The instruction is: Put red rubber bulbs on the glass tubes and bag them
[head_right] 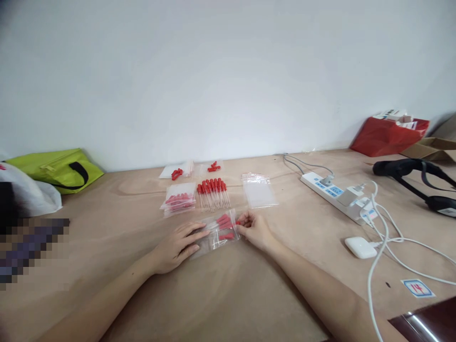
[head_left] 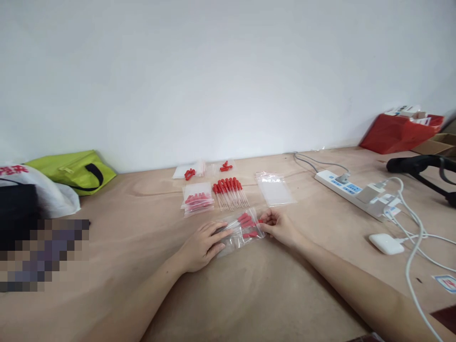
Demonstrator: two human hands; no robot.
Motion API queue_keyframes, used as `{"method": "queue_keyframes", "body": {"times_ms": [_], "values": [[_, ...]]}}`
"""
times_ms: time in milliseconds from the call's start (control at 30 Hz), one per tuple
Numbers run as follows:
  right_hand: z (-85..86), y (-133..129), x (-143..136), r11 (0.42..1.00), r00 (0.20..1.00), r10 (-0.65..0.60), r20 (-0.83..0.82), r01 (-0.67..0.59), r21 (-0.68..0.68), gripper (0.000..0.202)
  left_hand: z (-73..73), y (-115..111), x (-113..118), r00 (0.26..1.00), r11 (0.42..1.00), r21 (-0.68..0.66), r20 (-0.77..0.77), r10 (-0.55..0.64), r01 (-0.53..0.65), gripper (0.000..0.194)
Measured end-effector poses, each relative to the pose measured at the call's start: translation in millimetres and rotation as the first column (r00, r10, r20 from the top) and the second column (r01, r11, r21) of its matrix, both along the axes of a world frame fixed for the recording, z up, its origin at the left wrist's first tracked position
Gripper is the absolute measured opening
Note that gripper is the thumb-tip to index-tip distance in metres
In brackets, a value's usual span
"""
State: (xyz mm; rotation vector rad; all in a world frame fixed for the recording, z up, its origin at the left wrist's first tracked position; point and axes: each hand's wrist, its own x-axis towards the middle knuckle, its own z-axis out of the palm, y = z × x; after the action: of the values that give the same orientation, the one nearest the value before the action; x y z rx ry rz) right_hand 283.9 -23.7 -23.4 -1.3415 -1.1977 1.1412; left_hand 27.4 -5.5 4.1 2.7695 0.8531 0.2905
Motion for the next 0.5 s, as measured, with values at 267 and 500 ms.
{"method": "queue_keyframes", "body": {"times_ms": [267,500], "values": [[9.2,-1.7,-4.2,0.953,0.953,0.302,-0.011,-0.301,0.044,0.040,0.1,0.1,0.0,1.000,1.000,0.004,-0.002,0.001,-0.001,0.038],[-2.6,7.1,-5.4,0.987,0.988,0.126,-0.085,-0.134,-0.091,0.041,1.5,0.3,-2.5,1.000,0.999,-0.033,0.030,-0.008,0.009,0.037]]}}
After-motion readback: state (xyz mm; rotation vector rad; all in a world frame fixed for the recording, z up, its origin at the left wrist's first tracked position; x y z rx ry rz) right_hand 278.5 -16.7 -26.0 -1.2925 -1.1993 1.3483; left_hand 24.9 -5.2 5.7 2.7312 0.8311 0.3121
